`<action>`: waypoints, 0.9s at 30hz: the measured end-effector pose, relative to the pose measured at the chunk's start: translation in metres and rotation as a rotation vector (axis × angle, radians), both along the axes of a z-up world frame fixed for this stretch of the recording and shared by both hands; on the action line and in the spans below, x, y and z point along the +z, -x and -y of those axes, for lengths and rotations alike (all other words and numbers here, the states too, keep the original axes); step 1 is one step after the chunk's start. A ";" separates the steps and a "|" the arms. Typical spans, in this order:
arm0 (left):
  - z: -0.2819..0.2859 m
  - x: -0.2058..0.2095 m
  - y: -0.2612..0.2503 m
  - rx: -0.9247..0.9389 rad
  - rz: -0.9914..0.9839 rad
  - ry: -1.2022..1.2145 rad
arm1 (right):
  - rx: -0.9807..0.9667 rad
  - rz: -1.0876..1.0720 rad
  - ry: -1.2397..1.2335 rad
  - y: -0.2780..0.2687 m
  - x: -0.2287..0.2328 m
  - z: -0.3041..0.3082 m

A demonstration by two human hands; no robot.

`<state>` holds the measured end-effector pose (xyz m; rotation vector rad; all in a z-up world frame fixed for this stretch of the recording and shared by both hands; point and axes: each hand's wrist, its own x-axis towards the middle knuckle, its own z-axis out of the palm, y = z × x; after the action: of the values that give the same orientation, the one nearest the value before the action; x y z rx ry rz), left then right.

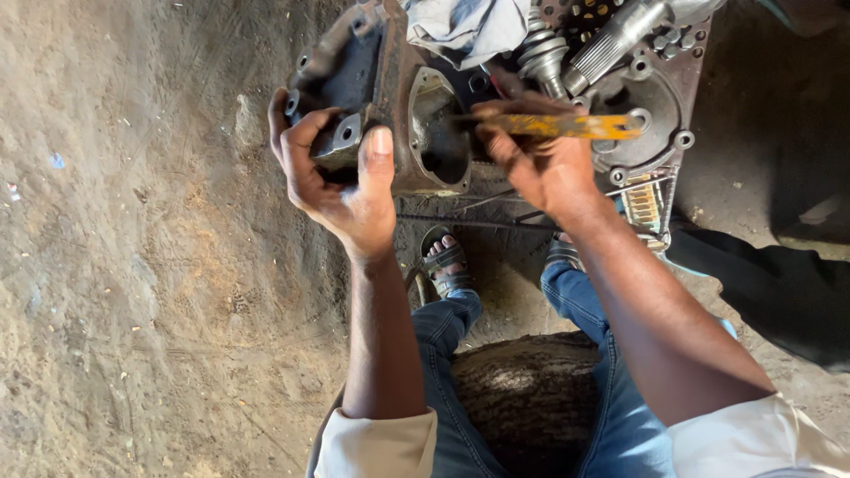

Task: The person cleans a metal engine casing using a white cloth and a yellow scraper. They wipe the exterior and interior surfaces, then use a red screwdriver to scrape out debris from the inside of the casing.

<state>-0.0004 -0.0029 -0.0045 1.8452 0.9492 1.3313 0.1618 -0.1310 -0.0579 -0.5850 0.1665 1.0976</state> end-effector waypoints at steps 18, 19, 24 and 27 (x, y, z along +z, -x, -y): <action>0.000 0.000 0.000 -0.002 0.030 0.006 | 0.086 1.169 0.346 0.018 -0.007 -0.003; 0.001 -0.001 0.001 0.001 0.032 0.009 | 0.082 0.835 0.278 0.018 -0.008 -0.002; -0.003 0.000 -0.005 0.020 0.040 -0.002 | 0.045 1.691 0.316 0.018 -0.011 -0.001; -0.002 0.000 -0.002 0.000 0.044 0.018 | 0.125 0.533 0.191 0.019 -0.014 -0.003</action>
<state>0.0020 -0.0013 -0.0048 1.7950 0.9357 1.3540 0.1429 -0.1283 -0.0714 -1.0489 -0.2340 1.0160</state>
